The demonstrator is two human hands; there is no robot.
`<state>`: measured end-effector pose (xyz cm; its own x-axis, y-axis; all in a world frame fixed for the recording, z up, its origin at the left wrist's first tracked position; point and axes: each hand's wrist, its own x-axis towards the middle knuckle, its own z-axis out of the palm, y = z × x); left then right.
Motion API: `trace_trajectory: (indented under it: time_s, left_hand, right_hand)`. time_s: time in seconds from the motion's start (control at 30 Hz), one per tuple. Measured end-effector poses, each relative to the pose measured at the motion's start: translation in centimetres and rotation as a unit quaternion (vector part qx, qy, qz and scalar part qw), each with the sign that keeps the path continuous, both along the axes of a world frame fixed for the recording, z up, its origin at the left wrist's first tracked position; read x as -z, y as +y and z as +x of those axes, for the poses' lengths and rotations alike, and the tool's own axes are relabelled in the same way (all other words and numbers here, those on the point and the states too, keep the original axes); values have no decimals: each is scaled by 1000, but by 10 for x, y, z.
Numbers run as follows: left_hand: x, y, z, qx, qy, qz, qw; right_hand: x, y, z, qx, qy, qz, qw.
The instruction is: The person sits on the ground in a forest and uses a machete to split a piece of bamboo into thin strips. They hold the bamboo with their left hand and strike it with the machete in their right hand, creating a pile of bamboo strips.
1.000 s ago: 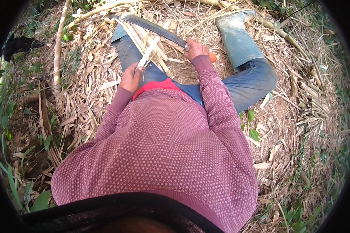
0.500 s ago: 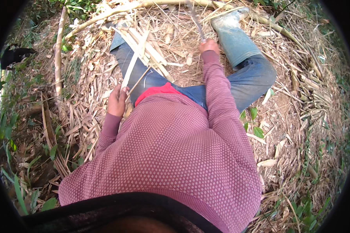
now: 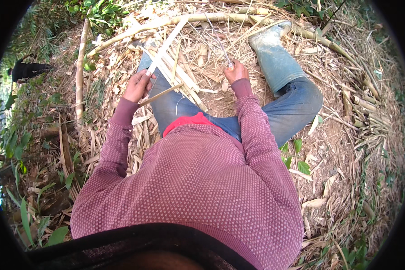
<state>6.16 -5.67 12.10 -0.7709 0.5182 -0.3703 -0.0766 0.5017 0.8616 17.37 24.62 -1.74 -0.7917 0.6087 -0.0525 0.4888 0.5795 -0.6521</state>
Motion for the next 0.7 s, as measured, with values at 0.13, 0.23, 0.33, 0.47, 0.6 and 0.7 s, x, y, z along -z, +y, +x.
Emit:
trace_trajectory:
  time_s: [0.13, 0.23, 0.33, 0.47, 0.6, 0.7]
  left_hand:
    - [16, 0, -44, 11, -13, 19, 1000]
    - [-11, -2, -47, -43, -38, 90, 994]
    - [-18, -12, -44, -98, -75, 222, 967]
    - [-2, -15, -22, -252, -39, 354, 900]
    - [11, 0, 11, -329, -43, 375, 865]
    - [22, 12, 34, -334, -71, 417, 842]
  right_hand:
    - [21, 12, -2, 19, 39, -139, 989]
    - [4, -11, -1, 12, 161, -330, 930]
    - [-13, -22, -5, -17, 187, -384, 904]
    - [-46, -57, -1, -72, 175, -475, 859]
    - [-77, -94, 2, -121, 181, -484, 847]
    - [-75, -105, 3, -168, 208, -512, 816]
